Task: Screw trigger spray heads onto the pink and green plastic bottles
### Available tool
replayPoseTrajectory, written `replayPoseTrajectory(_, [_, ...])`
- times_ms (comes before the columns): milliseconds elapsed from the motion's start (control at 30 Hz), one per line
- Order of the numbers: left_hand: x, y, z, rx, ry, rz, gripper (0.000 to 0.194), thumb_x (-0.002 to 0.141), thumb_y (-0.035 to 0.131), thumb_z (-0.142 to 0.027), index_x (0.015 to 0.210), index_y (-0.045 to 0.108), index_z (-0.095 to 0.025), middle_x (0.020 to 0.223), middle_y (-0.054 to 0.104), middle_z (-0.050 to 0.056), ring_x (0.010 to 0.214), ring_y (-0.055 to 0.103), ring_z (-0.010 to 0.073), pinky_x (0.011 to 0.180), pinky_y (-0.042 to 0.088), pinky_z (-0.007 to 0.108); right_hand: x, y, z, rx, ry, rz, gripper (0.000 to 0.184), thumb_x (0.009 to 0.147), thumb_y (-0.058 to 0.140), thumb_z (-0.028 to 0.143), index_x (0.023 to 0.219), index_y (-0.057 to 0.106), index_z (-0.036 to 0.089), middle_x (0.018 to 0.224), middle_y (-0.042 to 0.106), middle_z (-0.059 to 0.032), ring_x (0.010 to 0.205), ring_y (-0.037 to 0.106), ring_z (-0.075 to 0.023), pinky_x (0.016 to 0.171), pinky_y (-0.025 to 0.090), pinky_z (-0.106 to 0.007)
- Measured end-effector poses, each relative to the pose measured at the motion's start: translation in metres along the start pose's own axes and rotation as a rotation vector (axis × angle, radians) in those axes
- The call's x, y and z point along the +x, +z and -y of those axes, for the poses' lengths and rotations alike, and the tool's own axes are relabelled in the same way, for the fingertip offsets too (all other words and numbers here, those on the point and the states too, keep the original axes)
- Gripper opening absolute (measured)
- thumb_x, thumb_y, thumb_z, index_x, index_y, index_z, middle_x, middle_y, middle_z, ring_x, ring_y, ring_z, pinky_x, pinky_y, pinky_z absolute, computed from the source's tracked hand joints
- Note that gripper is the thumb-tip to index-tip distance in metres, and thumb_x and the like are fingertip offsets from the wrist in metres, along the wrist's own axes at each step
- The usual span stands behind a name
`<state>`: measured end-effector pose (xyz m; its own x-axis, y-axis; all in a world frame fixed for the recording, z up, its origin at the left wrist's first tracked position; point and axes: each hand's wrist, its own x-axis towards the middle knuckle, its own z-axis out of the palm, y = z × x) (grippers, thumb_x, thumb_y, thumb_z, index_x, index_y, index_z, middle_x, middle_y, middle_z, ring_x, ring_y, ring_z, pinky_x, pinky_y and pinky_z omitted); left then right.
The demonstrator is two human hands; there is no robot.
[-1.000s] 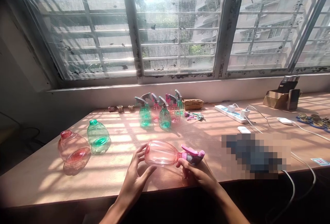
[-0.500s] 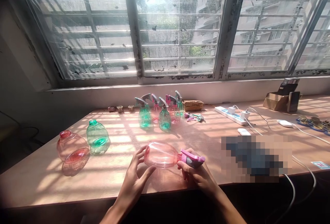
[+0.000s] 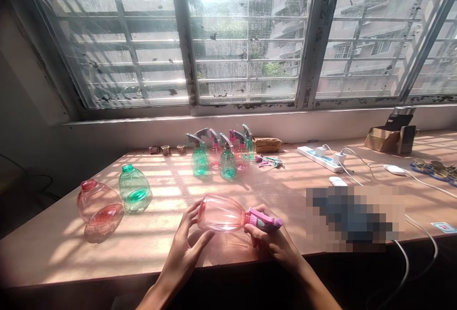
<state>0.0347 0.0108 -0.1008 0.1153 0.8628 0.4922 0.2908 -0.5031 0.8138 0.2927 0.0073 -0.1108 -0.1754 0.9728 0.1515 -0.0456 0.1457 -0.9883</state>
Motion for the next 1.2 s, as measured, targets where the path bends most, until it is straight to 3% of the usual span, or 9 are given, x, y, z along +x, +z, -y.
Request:
replayPoseTrajectory(133, [-0.001,0.0,0.002,-0.067,-0.07,-0.001,0.04,0.1,0.065,-0.041,0.138,0.061,-0.03,0.158,0.049,0.011,0.147,0.047,0.0327,0.11,0.051,0.047,-0.001,0.002,0.006,-0.035,0.011,-0.017,0.03,0.09,0.077,0.048,0.098,0.061,0.024,0.059,0.061,0.0079,0.053,0.057,-0.0147,0.054,0.044,-0.028])
replayPoseTrajectory(300, [-0.003,0.002,0.009,0.001,0.029,0.001,0.048,0.099,0.066,-0.033,0.146,0.056,-0.039,0.158,0.05,0.007,0.149,0.044,0.0309,0.11,0.051,0.046,0.0,0.002,0.0,0.063,0.001,-0.068,0.032,0.092,0.074,0.052,0.095,0.067,0.021,0.074,0.069,0.0016,0.054,0.053,-0.0125,0.054,0.043,-0.028])
replayPoseTrajectory(367, [-0.003,0.002,0.009,0.028,0.051,0.008,0.055,0.095,0.072,-0.032,0.147,0.053,-0.04,0.158,0.05,0.007,0.148,0.046,0.0311,0.112,0.049,0.047,0.001,0.003,-0.003,0.068,-0.01,-0.07,0.03,0.093,0.074,0.051,0.093,0.067,0.021,0.07,0.068,0.0017,0.054,0.054,-0.0133,0.054,0.043,-0.029])
replayPoseTrajectory(467, [-0.003,0.0,0.006,0.007,0.016,-0.011,0.052,0.093,0.074,-0.041,0.143,0.058,-0.035,0.158,0.051,0.01,0.147,0.047,0.0333,0.113,0.047,0.05,0.002,0.005,-0.002,0.026,-0.008,-0.068,0.03,0.089,0.079,0.049,0.094,0.064,0.023,0.059,0.062,0.0055,0.052,0.055,-0.0147,0.052,0.041,-0.028])
replayPoseTrajectory(600, [-0.004,-0.001,0.008,-0.079,-0.092,-0.032,0.038,0.098,0.067,-0.045,0.132,0.066,-0.029,0.158,0.051,0.012,0.144,0.051,0.0336,0.11,0.051,0.049,0.001,0.006,0.005,-0.03,-0.007,-0.018,0.032,0.086,0.081,0.047,0.099,0.063,0.023,0.06,0.062,0.0072,0.051,0.056,-0.0143,0.051,0.042,-0.026])
replayPoseTrajectory(867, [-0.005,0.005,0.021,0.006,0.097,-0.08,0.049,0.093,0.073,-0.03,0.141,0.062,-0.033,0.154,0.056,0.013,0.145,0.051,0.034,0.11,0.052,0.048,0.0,0.01,-0.004,0.144,0.058,-0.162,0.045,0.077,0.084,0.064,0.082,0.069,0.022,0.062,0.062,0.0025,0.051,0.052,-0.0136,0.049,0.044,-0.027])
replayPoseTrajectory(967, [-0.005,0.002,0.019,0.004,0.041,-0.059,0.051,0.09,0.078,-0.04,0.138,0.064,-0.031,0.156,0.054,0.013,0.147,0.049,0.0365,0.112,0.05,0.049,0.001,0.011,-0.004,0.083,0.067,-0.155,0.042,0.075,0.086,0.061,0.084,0.069,0.024,0.059,0.061,0.0039,0.051,0.054,-0.0158,0.05,0.044,-0.029])
replayPoseTrajectory(1100, [-0.004,0.001,0.026,-0.096,-0.094,-0.052,0.046,0.097,0.067,-0.05,0.138,0.064,-0.028,0.159,0.051,0.015,0.129,0.065,0.0336,0.107,0.055,0.049,0.004,0.01,-0.003,-0.01,0.02,-0.107,0.039,0.077,0.086,0.055,0.094,0.067,0.025,0.058,0.059,0.007,0.049,0.052,-0.0151,0.048,0.041,-0.028])
replayPoseTrajectory(1200, [-0.004,0.003,0.033,-0.098,-0.058,-0.055,0.045,0.096,0.068,-0.05,0.136,0.067,-0.029,0.158,0.051,0.014,0.135,0.06,0.035,0.106,0.056,0.049,0.003,0.009,-0.004,0.024,0.054,-0.106,0.037,0.079,0.083,0.057,0.086,0.069,0.024,0.057,0.059,0.0055,0.051,0.052,-0.0153,0.051,0.042,-0.029])
